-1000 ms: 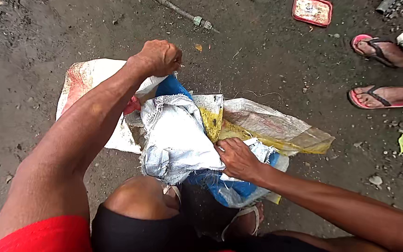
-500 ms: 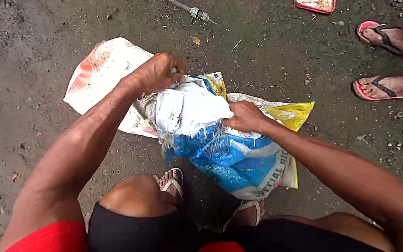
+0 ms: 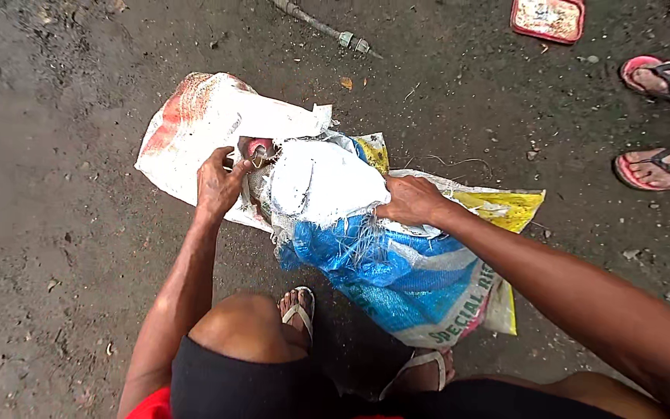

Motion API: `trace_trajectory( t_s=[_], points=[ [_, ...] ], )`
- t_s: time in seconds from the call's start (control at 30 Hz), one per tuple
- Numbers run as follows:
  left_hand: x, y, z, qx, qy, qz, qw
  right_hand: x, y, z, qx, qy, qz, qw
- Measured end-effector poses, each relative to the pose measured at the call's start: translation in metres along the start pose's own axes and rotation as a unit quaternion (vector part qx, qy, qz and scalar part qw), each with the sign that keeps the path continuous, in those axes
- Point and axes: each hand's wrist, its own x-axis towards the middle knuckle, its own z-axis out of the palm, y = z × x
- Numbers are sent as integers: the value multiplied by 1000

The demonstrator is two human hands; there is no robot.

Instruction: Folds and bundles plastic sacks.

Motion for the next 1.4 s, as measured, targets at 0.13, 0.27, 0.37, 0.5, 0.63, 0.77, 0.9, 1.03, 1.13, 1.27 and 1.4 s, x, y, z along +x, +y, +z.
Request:
trace_trajectory(
  t_s=[0.13, 0.27, 0.37, 0.5, 0.63, 0.77, 0.9, 1.03, 1.13, 1.27, 1.4],
  points=[
    [-29, 15, 6, -34, 52, 142, 988, -12, 0, 10, -7, 40, 0, 999],
    [-96, 41, 23, -53, 12, 264, 963, -13, -4, 12, -12, 53, 3, 999],
    [-103, 26, 24, -45, 32, 266, 962, -11, -6, 5, -5, 44, 7, 999],
    [-103, 41, 33, -80, 31, 260, 962, -6, -4, -11, 79, 62, 8, 995],
    [-70, 65, 69, -117, 39, 305, 944, -15, -26, -22, 128, 92, 6, 987],
    [-48, 81, 81, -83, 90, 350, 929, -14, -64, -39, 104, 94, -36, 989],
    [-61, 73, 90, -90, 50, 363, 926, 21, -97, -32, 100, 107, -61, 987],
    [-81, 36, 92, -82, -15, 364, 928, 74, -80, -3, 231, 144, -16, 962],
    [-94, 4, 80, 15, 36, 305, 952, 91, -57, 0, 306, 146, -1, 941],
    [-105, -60, 70, 72, 171, 178, 966, 100, -47, -14, 318, 141, 38, 937],
    [-103, -71, 82, -5, 155, 110, 982, 84, -58, -19, 254, 169, 77, 949]
  ],
)
